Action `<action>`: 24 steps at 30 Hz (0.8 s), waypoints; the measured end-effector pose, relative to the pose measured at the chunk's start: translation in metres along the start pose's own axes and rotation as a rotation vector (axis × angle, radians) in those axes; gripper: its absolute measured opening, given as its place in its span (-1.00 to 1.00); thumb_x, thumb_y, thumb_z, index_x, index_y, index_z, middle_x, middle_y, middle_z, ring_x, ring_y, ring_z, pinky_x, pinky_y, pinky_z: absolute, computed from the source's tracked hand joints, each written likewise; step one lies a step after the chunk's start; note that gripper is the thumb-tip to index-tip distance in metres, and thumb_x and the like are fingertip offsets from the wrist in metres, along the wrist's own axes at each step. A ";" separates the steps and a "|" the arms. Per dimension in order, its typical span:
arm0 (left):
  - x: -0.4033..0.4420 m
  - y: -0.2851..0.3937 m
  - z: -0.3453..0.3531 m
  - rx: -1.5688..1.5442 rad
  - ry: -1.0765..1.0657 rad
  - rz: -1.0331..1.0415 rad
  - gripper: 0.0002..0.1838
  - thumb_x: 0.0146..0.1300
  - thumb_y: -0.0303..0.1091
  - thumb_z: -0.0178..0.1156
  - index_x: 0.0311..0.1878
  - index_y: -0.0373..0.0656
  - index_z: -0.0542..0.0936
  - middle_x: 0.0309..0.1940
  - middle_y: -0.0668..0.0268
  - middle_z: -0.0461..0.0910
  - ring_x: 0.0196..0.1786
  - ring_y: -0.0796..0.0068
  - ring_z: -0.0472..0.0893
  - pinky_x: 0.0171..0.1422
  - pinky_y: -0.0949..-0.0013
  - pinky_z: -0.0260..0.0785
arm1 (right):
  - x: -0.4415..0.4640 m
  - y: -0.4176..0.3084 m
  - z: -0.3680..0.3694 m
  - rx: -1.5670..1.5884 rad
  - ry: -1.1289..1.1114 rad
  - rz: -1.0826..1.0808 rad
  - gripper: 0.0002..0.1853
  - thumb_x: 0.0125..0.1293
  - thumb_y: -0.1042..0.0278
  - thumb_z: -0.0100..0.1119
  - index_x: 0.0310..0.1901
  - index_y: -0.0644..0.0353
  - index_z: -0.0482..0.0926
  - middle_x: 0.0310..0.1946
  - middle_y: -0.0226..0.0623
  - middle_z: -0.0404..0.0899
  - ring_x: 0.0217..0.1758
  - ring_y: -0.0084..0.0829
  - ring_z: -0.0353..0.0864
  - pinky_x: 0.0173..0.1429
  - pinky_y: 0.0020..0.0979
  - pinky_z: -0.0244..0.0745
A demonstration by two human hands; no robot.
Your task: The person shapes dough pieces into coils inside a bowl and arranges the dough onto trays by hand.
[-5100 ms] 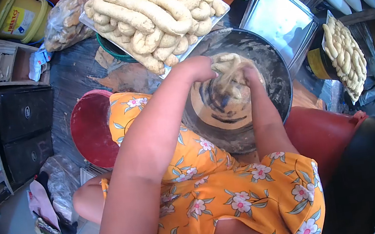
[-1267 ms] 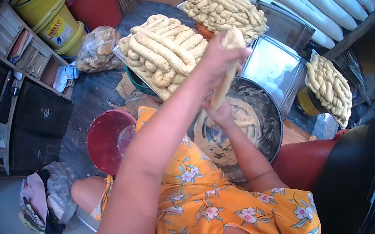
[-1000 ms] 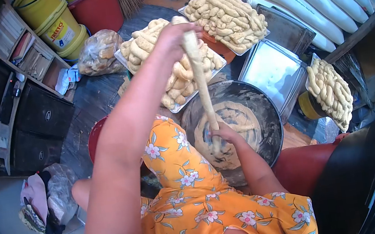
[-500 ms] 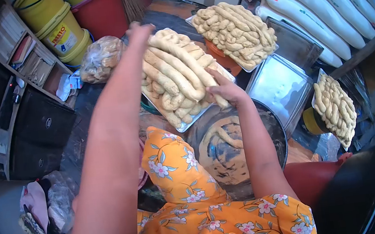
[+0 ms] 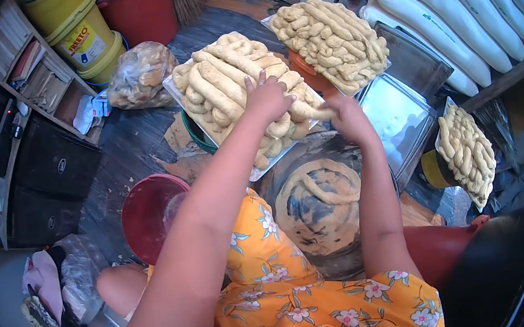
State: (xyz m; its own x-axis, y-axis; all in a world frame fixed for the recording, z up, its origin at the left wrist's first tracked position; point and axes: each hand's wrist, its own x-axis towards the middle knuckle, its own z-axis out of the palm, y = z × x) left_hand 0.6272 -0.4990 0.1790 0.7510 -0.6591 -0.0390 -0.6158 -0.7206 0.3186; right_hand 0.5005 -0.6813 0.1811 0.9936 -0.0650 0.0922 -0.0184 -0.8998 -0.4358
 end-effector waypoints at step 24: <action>-0.048 0.019 0.050 0.026 0.419 -0.065 -0.19 0.17 0.03 0.12 0.40 -0.17 0.11 0.42 -0.05 -0.04 0.49 -0.07 -0.17 0.41 -0.32 -0.44 | 0.067 0.003 0.082 0.752 0.463 -0.093 -0.45 0.11 0.44 0.08 0.21 0.22 0.38 0.16 -0.09 0.41 0.24 -0.19 0.34 0.33 -0.32 0.19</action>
State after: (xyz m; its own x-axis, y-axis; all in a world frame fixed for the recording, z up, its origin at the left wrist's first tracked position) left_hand 0.5672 -0.4917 0.1399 0.8174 -0.4711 0.3317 -0.5654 -0.7666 0.3045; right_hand 0.5760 -0.6531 0.1129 0.8397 -0.3201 0.4387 0.3002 -0.3995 -0.8662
